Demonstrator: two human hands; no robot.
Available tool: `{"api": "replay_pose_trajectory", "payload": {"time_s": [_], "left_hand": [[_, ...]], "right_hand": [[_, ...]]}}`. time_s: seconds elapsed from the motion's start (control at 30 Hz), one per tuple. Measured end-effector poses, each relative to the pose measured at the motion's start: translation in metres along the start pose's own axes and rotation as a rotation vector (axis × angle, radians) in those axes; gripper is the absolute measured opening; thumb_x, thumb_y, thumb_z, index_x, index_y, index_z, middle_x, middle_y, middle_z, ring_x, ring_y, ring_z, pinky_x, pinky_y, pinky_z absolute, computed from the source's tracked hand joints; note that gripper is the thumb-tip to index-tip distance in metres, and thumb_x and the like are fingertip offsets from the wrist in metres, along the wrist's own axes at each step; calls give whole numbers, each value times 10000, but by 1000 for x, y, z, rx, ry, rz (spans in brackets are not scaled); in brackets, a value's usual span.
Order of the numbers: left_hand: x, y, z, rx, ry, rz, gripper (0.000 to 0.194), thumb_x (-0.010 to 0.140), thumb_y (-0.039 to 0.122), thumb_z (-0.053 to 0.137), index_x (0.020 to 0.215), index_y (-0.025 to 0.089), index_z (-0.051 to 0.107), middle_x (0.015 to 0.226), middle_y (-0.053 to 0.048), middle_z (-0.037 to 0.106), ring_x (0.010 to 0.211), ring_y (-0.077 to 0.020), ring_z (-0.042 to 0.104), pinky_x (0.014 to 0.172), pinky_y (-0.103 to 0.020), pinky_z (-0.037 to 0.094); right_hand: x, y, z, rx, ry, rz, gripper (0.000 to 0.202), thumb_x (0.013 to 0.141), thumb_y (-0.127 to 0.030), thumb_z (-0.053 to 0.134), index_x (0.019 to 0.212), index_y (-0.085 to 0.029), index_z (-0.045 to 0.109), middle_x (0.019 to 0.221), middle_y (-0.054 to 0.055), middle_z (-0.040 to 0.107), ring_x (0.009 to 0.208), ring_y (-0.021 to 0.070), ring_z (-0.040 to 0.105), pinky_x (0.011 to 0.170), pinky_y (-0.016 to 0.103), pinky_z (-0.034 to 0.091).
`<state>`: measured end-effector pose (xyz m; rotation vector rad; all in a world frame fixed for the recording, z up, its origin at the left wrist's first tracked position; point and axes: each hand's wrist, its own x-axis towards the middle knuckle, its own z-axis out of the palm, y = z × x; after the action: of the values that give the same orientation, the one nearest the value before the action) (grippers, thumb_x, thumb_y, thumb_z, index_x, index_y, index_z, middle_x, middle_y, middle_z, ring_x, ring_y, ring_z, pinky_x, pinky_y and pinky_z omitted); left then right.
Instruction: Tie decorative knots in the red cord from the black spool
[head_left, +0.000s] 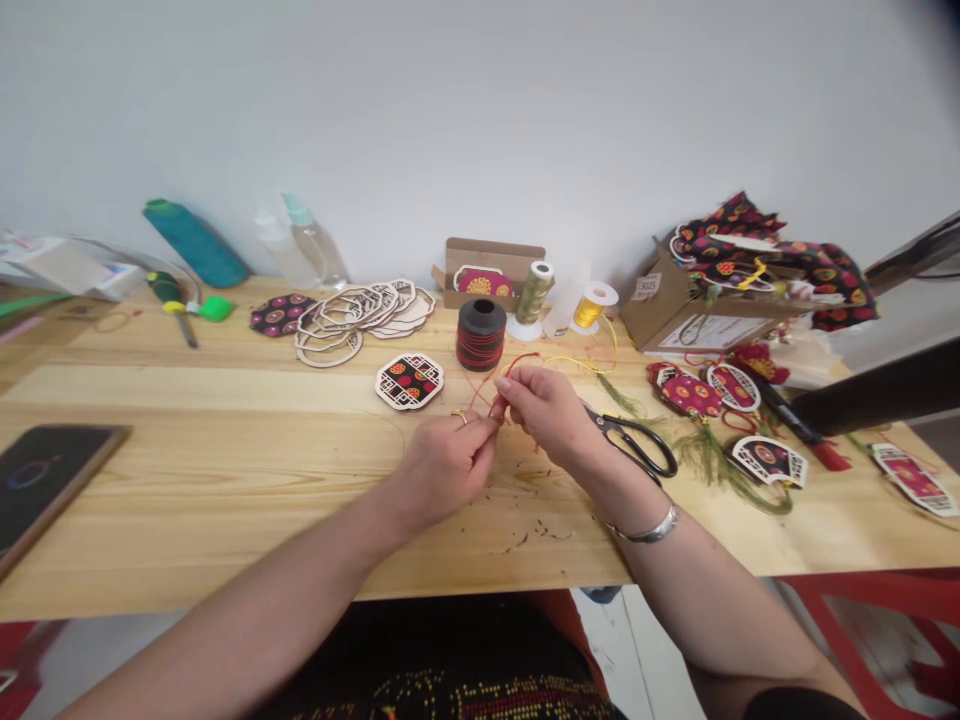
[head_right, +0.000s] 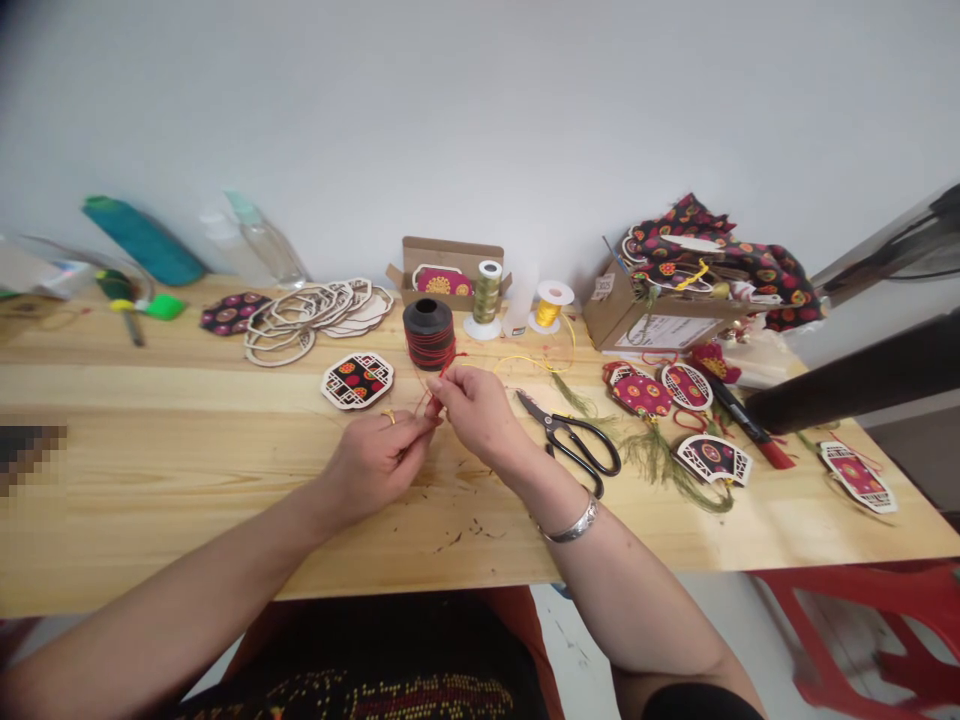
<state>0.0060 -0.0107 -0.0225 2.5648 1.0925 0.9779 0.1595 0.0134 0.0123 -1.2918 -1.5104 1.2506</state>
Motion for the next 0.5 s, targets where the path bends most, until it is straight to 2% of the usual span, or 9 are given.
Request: {"api": "replay_pose_trajectory", "payload": {"time_s": [0.13, 0.23, 0.3, 0.37, 0.43, 0.5], "left_hand": [[0, 2, -1, -8, -25, 7, 293, 813, 94, 451, 1004, 144, 668, 664, -54, 628, 592, -151, 558, 587, -274, 431], [0, 5, -5, -56, -15, -22, 282, 795, 107, 476, 993, 164, 667, 699, -53, 632, 639, -160, 579, 620, -285, 458], [1, 7, -9, -82, 67, -64, 206, 775, 135, 524, 907, 180, 677, 835, -75, 643, 757, -181, 597, 698, -314, 482], [4, 8, -14, -72, 216, -120, 93, 755, 162, 573, 779, 176, 662, 1046, -110, 600, 936, -226, 573, 809, -367, 478], [6, 7, -16, -89, 353, -188, 56, 759, 158, 582, 773, 171, 634, 1197, -121, 514, 1085, -253, 517, 916, -413, 443], [9, 7, -17, -182, 440, -266, 81, 772, 155, 579, 842, 178, 615, 1270, -116, 455, 1170, -251, 473, 992, -433, 398]], "right_hand": [[1, 1, 0, -46, 16, -23, 311, 828, -350, 499, 568, -188, 443, 485, -51, 437, 466, 76, 373, 472, 216, 306], [1, 1, -2, -78, 32, -27, 312, 826, -350, 501, 567, -193, 424, 479, -54, 413, 471, 81, 366, 473, 222, 297], [2, 0, -4, -101, 48, -34, 311, 827, -345, 502, 566, -192, 427, 479, -52, 411, 476, 83, 363, 477, 226, 293], [1, -2, -5, -134, 60, -38, 311, 828, -338, 504, 565, -189, 433, 481, -50, 416, 480, 83, 362, 486, 228, 293], [1, -3, -6, -165, 64, -42, 313, 830, -331, 508, 561, -186, 438, 486, -49, 422, 484, 82, 364, 494, 229, 295], [0, -3, -6, -176, 62, -46, 315, 829, -325, 513, 556, -184, 441, 490, -49, 425, 483, 80, 365, 498, 228, 298]]}}
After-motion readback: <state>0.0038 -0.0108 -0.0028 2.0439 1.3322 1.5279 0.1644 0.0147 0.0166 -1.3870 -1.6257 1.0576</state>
